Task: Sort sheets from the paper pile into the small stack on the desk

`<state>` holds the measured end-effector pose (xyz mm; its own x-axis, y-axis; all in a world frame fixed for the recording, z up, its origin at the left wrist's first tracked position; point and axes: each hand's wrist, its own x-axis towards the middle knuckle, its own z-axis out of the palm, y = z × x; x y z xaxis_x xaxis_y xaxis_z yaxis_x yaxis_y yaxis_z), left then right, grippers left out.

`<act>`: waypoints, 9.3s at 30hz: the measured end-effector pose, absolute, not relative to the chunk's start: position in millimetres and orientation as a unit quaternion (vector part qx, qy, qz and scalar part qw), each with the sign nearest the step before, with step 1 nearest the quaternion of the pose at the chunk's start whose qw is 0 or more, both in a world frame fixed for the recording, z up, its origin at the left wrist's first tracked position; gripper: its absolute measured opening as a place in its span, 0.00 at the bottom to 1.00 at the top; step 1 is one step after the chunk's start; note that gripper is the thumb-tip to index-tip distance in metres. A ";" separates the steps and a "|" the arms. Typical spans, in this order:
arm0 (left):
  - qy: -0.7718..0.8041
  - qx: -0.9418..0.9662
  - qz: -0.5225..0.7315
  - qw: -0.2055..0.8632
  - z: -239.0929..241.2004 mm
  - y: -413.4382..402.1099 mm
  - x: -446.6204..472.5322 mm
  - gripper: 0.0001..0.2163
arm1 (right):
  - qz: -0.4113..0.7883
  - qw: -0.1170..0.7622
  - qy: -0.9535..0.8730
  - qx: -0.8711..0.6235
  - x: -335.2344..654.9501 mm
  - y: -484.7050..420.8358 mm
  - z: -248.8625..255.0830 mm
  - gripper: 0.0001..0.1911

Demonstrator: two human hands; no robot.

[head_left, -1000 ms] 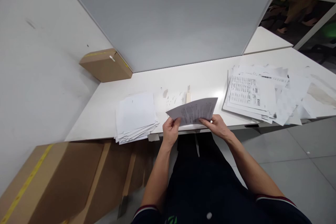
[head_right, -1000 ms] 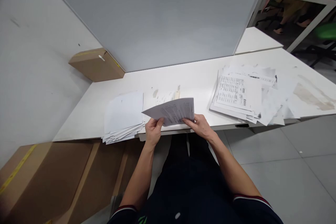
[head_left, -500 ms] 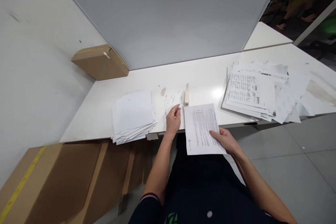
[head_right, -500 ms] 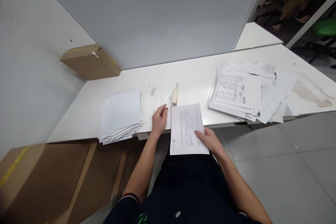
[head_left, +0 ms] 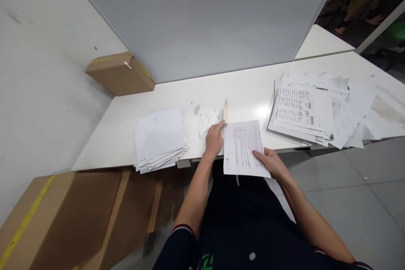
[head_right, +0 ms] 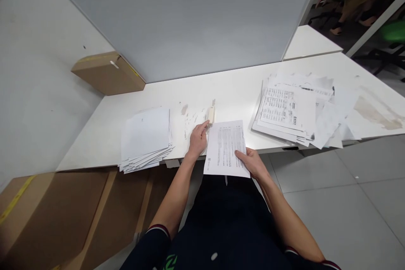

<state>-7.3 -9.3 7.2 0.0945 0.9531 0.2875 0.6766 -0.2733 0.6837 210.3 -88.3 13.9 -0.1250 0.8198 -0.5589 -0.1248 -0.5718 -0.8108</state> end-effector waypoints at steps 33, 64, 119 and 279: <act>0.709 0.630 0.308 -0.071 20.2 -77.0 -149.9 0.17 | 0.082 0.395 -0.473 -0.783 325.3 -58.7 69.5 0.28; 0.557 0.720 0.412 0.040 11.3 -123.3 -27.3 0.05 | 0.780 0.317 -0.345 -0.414 108.0 -55.7 23.2 0.16; 0.536 0.703 0.450 0.125 19.9 -127.4 1.7 0.06 | 0.676 0.324 -0.464 -0.471 137.1 -50.0 20.8 0.19; 0.763 0.553 0.313 -0.116 21.7 -78.0 -130.7 0.17 | 0.423 0.340 -0.660 -0.520 146.1 -68.0 33.5 0.13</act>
<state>-130.7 -78.0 21.7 -0.3608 0.7718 0.5235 0.9173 0.1924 0.3486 146.1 -68.0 33.5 -0.2291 0.9734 0.0088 0.3983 0.1020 -0.9116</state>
